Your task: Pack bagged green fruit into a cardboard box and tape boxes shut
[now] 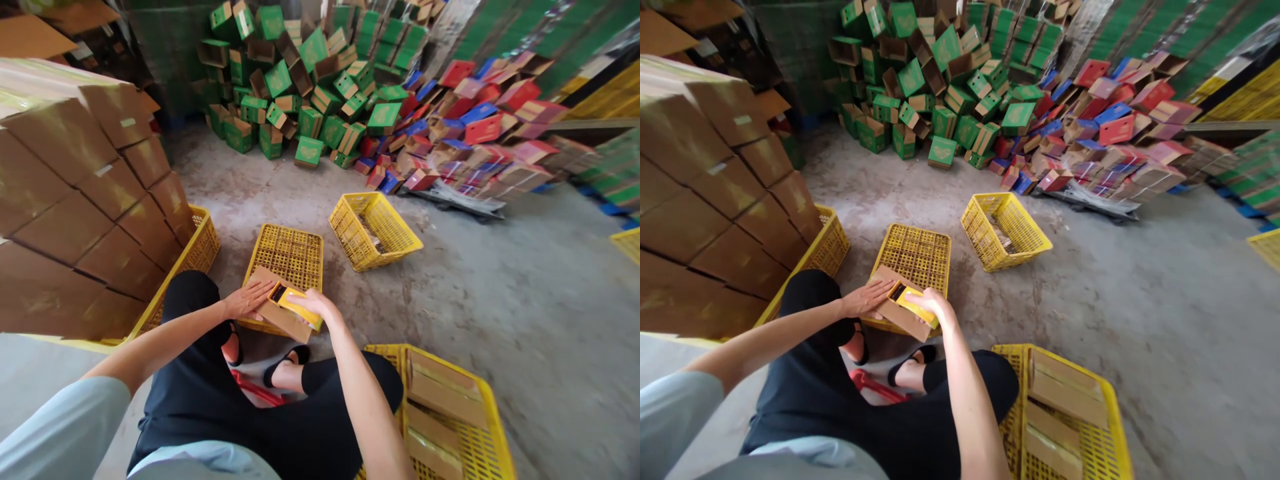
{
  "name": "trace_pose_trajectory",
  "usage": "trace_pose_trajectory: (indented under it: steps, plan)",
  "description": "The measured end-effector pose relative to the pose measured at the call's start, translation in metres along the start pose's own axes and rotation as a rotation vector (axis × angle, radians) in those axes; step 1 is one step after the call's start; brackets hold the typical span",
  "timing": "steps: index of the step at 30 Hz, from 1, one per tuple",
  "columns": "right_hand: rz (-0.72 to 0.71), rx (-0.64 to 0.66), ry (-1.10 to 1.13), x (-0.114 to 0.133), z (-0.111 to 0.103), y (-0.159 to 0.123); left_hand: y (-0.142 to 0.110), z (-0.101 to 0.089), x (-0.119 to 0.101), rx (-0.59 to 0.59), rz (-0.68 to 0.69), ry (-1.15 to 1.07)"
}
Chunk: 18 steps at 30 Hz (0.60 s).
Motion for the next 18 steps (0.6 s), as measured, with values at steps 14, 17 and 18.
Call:
trace_pose_trajectory:
  steps: [14,17,18]
  plan:
    - [0.002,0.087,0.023,-0.01,-0.011,-0.024,0.002,0.003,-0.001,0.067,-0.075,-0.068]
    - [0.021,0.076,0.025,-0.015,-0.018,-0.034,0.004,0.005,-0.003,0.052,-0.089,-0.068]
    - [0.023,0.068,0.026,-0.016,-0.02,-0.036,0.004,0.006,-0.003,0.045,-0.093,-0.063]
Point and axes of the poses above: each hand's wrist, its own y-axis towards the middle knuckle, its own z-axis out of the palm, x = y × z, the point moved 2 cm from there along y, towards the middle knuckle, and after that the axes turned 5 degrees about y, right-handed, at the moved point
